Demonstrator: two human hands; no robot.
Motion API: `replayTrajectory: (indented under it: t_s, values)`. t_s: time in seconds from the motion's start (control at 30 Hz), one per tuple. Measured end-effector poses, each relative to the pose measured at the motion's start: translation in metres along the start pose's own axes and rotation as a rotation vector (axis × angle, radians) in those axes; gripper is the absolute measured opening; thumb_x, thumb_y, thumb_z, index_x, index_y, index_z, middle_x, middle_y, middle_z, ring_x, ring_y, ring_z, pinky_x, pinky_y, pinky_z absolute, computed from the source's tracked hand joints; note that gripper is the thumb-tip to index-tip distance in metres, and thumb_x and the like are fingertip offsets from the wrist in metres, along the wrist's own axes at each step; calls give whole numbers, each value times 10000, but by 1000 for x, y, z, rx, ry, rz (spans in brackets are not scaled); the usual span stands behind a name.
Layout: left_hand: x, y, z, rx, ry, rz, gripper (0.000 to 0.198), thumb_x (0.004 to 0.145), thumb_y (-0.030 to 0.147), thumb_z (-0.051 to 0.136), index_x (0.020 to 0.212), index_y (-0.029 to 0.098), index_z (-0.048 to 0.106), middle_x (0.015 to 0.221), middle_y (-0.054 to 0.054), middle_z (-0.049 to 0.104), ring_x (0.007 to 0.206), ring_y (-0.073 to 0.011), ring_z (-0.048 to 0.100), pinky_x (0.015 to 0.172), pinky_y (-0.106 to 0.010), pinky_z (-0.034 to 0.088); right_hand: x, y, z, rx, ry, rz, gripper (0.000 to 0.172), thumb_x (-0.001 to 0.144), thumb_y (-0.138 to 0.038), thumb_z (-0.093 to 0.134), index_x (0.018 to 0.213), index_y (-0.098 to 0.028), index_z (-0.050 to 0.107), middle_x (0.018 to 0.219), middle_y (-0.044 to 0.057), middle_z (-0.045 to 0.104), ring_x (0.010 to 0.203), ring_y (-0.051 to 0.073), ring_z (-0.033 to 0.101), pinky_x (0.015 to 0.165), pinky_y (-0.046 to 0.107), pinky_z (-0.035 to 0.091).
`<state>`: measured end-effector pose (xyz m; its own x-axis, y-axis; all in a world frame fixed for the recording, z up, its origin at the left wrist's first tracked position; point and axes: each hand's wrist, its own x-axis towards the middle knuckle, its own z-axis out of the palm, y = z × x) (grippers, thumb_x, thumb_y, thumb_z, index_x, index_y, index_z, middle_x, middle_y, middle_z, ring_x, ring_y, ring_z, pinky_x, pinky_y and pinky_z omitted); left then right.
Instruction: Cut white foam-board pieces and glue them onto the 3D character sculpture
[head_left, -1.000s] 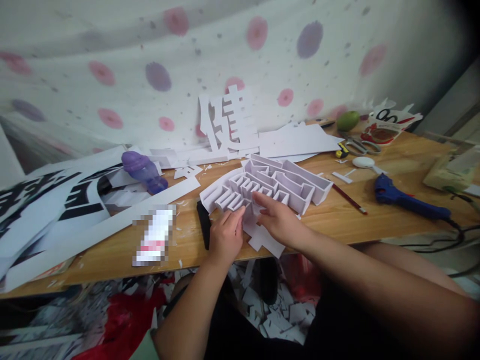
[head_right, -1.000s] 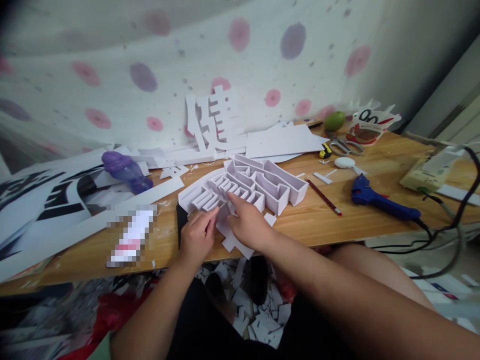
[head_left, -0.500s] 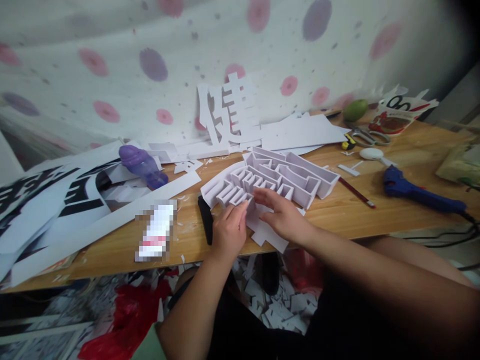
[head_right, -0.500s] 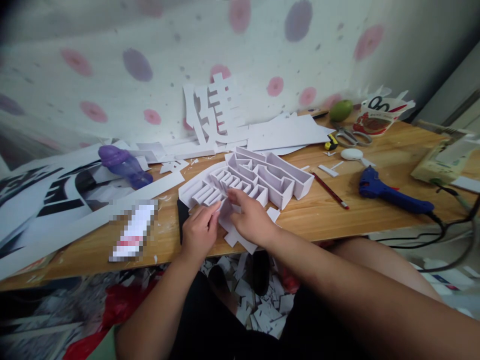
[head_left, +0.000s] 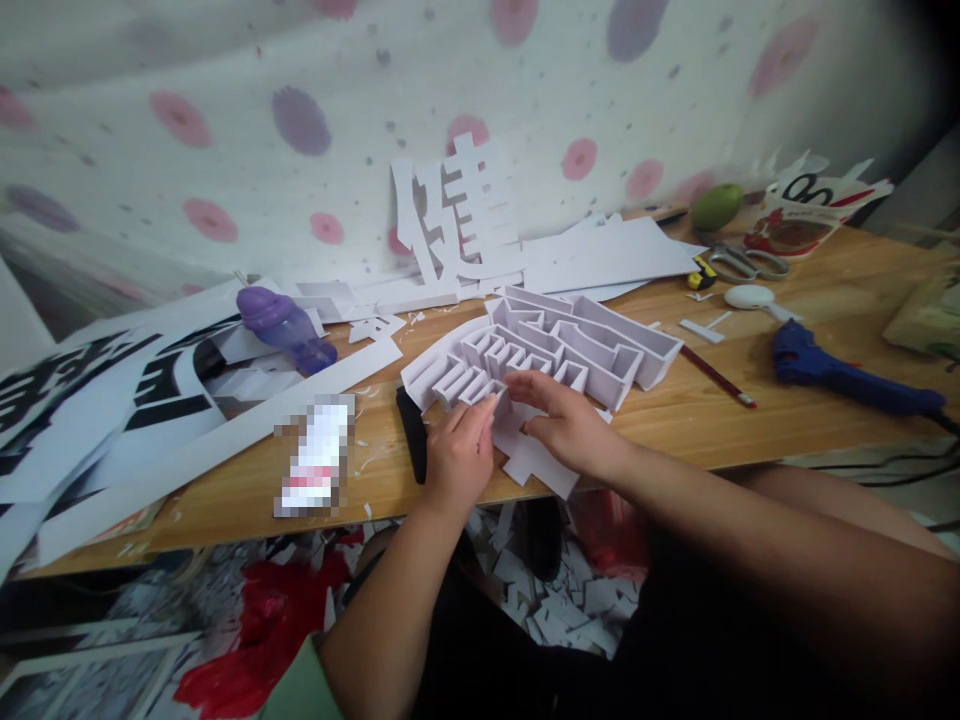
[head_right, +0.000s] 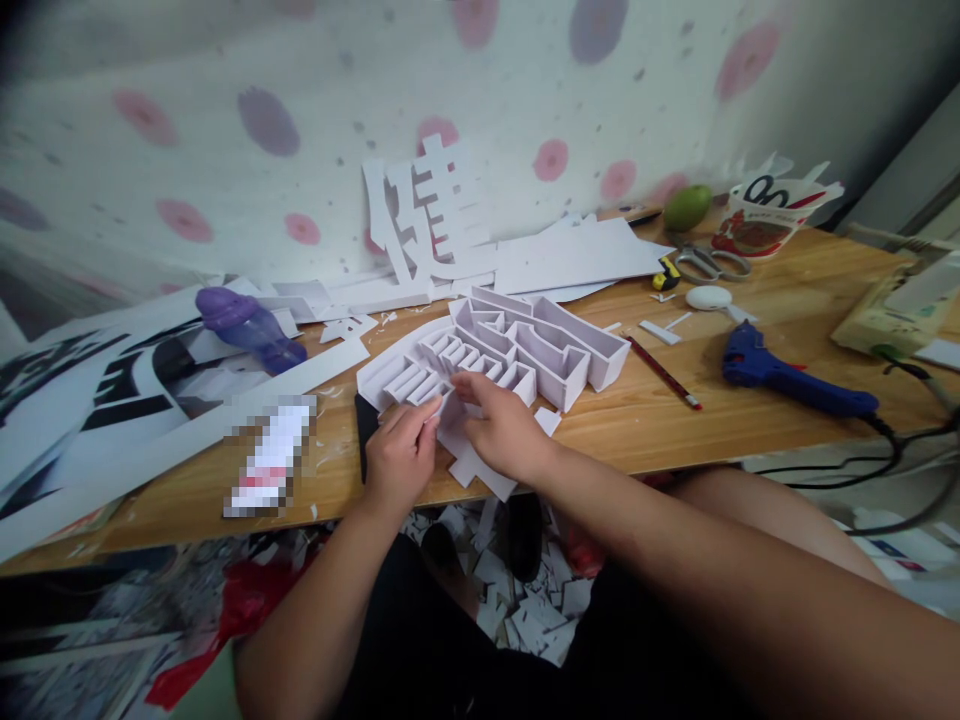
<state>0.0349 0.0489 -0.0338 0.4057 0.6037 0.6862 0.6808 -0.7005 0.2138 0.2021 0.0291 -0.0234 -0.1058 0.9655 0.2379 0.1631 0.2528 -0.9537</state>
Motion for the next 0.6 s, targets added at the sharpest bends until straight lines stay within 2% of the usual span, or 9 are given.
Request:
replayTrajectory:
  t_s: [0.13, 0.27, 0.4, 0.47, 0.5, 0.53, 0.57, 0.6]
  values:
    - [0, -2, -2, -9, 15, 39, 244, 903, 169, 451, 1081, 162, 617, 850, -69, 697, 806, -184, 656, 740, -291, 518, 1, -4, -1, -75, 30, -29, 547, 639, -1, 457, 1157, -171, 503, 1207, 107, 585, 1151, 221, 542, 1025, 428, 399]
    - [0, -12, 0, 45, 80, 141, 223, 901, 175, 471, 1080, 171, 605, 842, -47, 704, 775, -168, 664, 734, -269, 500, -2, -7, 8, -220, 46, -80, 558, 625, -7, 475, 1159, -163, 524, 1140, 98, 632, 1073, 222, 593, 946, 382, 475]
    - [2, -25, 5, 99, 155, 251, 225, 905, 177, 462, 1085, 182, 598, 841, -18, 710, 744, -152, 671, 738, -253, 483, -10, -25, 8, -348, 48, -135, 641, 674, -98, 555, 1305, -78, 446, 1255, 176, 563, 1143, 267, 553, 965, 371, 463]
    - [2, -29, 3, 127, 144, 293, 230, 913, 208, 445, 1075, 185, 606, 833, -8, 713, 732, -148, 675, 727, -244, 484, -11, -46, -15, -407, 32, -209, 696, 699, -144, 590, 1363, -84, 389, 1343, 161, 491, 1222, 246, 484, 1019, 328, 412]
    - [2, -32, 2, 143, 150, 307, 231, 911, 226, 446, 1065, 190, 614, 829, -1, 716, 714, -142, 676, 704, -237, 485, -8, -58, -36, -470, 17, -282, 668, 740, -140, 573, 1378, -118, 376, 1354, 121, 489, 1217, 200, 489, 1016, 281, 411]
    - [1, -35, 2, 154, 154, 309, 231, 906, 235, 454, 1059, 197, 622, 833, 5, 720, 699, -137, 676, 686, -233, 484, -3, -69, -64, -593, 18, -332, 585, 756, -142, 583, 1325, -176, 453, 1310, 71, 539, 1184, 168, 515, 1009, 255, 410]
    - [0, -37, 4, 152, 152, 326, 233, 896, 241, 471, 1068, 204, 625, 845, 9, 724, 697, -134, 677, 680, -228, 485, 6, -78, -97, -731, 152, -296, 464, 770, -146, 598, 1221, -241, 546, 1232, 9, 597, 1131, 141, 548, 990, 242, 424]
    - [-2, -40, 7, 139, 145, 332, 242, 885, 247, 492, 1085, 214, 625, 858, 14, 729, 698, -131, 678, 674, -222, 488, 17, -85, -134, -777, 295, -239, 345, 825, -159, 569, 1164, -226, 577, 1210, 20, 603, 1120, 151, 548, 994, 290, 422]
